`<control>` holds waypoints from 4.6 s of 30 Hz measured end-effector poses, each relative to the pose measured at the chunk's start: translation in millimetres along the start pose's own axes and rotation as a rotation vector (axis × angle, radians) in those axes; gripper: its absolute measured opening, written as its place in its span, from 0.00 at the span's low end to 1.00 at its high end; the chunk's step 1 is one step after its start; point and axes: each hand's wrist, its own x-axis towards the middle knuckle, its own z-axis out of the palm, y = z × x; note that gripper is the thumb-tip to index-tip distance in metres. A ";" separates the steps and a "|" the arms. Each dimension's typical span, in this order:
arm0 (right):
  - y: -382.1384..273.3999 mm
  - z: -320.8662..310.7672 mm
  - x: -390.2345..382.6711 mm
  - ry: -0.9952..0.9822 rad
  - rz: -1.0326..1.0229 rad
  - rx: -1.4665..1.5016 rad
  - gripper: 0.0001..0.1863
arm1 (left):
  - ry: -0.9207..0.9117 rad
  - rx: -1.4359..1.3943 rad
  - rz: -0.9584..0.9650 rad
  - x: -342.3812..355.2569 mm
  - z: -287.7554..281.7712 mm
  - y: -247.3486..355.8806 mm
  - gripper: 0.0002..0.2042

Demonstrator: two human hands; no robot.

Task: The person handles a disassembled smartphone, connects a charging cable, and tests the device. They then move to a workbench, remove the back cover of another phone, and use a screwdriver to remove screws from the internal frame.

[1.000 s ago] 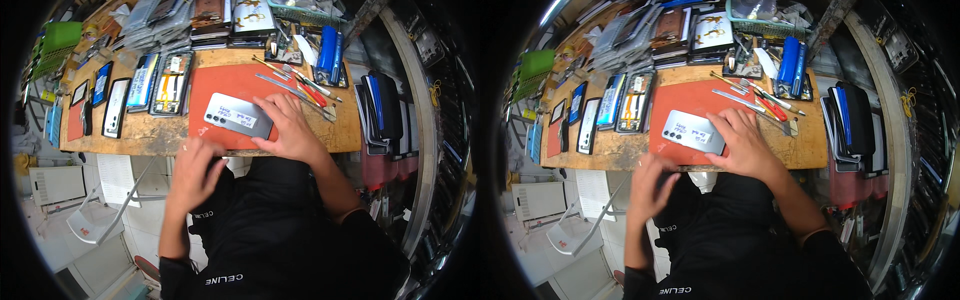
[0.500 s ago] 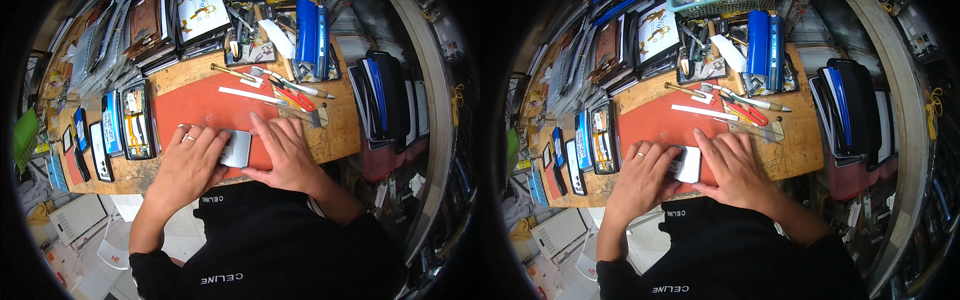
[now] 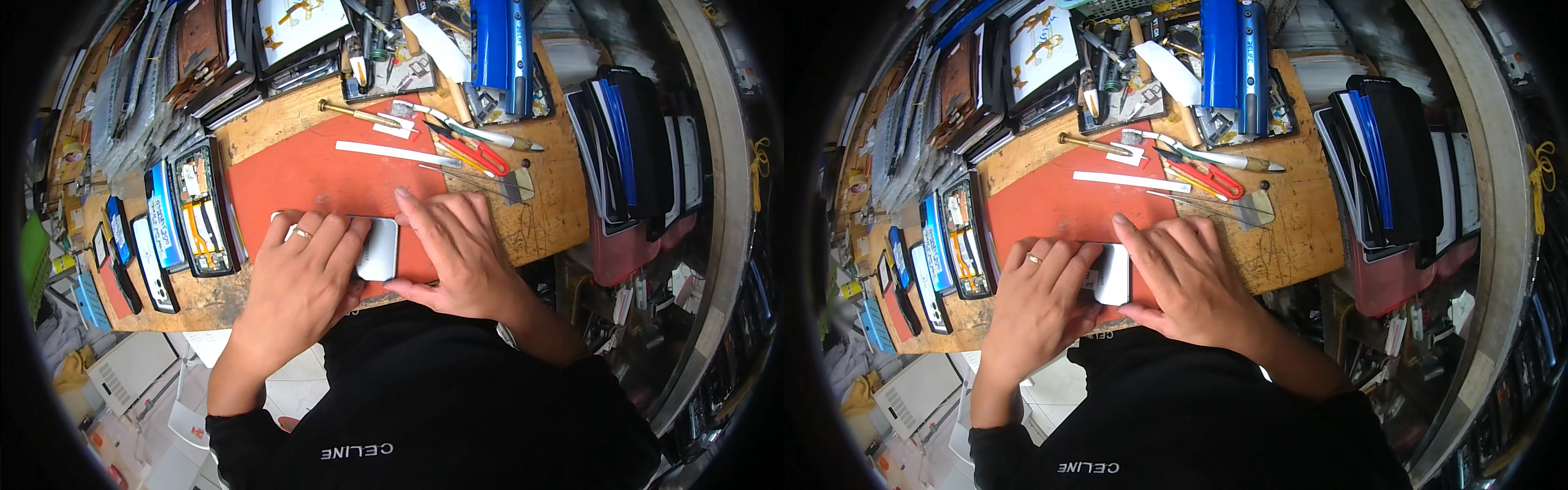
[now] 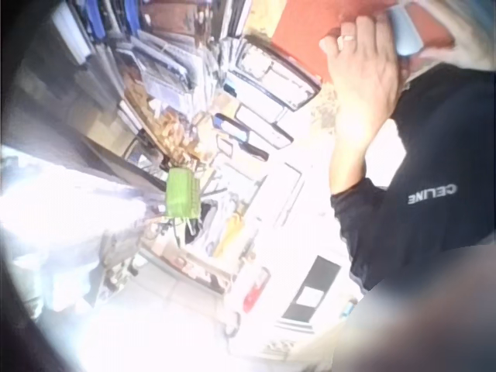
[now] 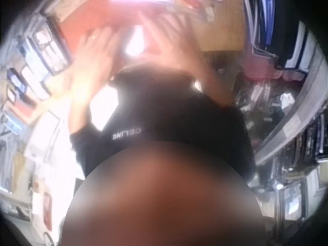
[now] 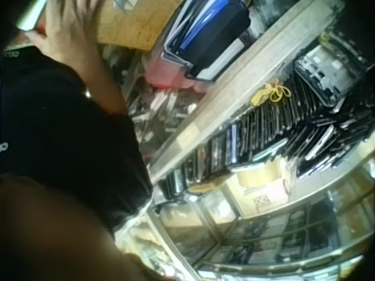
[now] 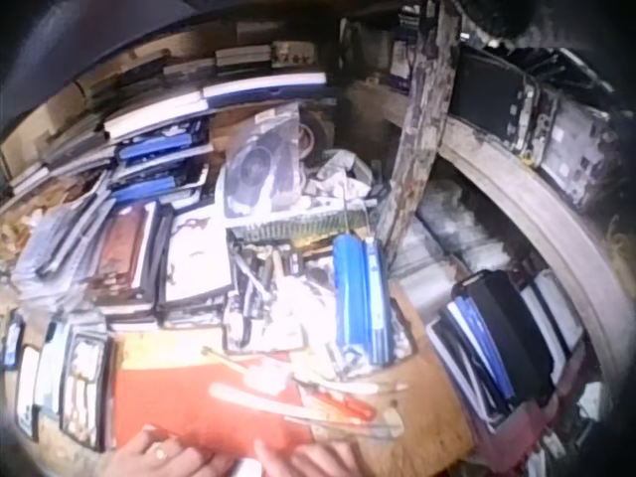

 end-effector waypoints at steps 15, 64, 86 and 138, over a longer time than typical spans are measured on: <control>-2.6 -4.5 4.8 -0.024 0.027 0.016 0.56 | -0.039 -0.162 -0.009 17.8 -3.8 -10.1 0.38; -20.3 11.8 -31.6 -0.012 -0.185 -0.155 0.24 | 1.036 0.134 -0.397 -137.1 92.8 13.1 0.09; -18.4 6.2 -13.9 -0.206 -0.427 -0.351 0.25 | 1.073 0.084 -0.380 -133.4 94.2 15.3 0.09; -41.1 4.6 -19.9 -0.055 0.501 1.043 0.08 | 1.189 -1.641 -0.555 -48.2 62.0 10.6 0.07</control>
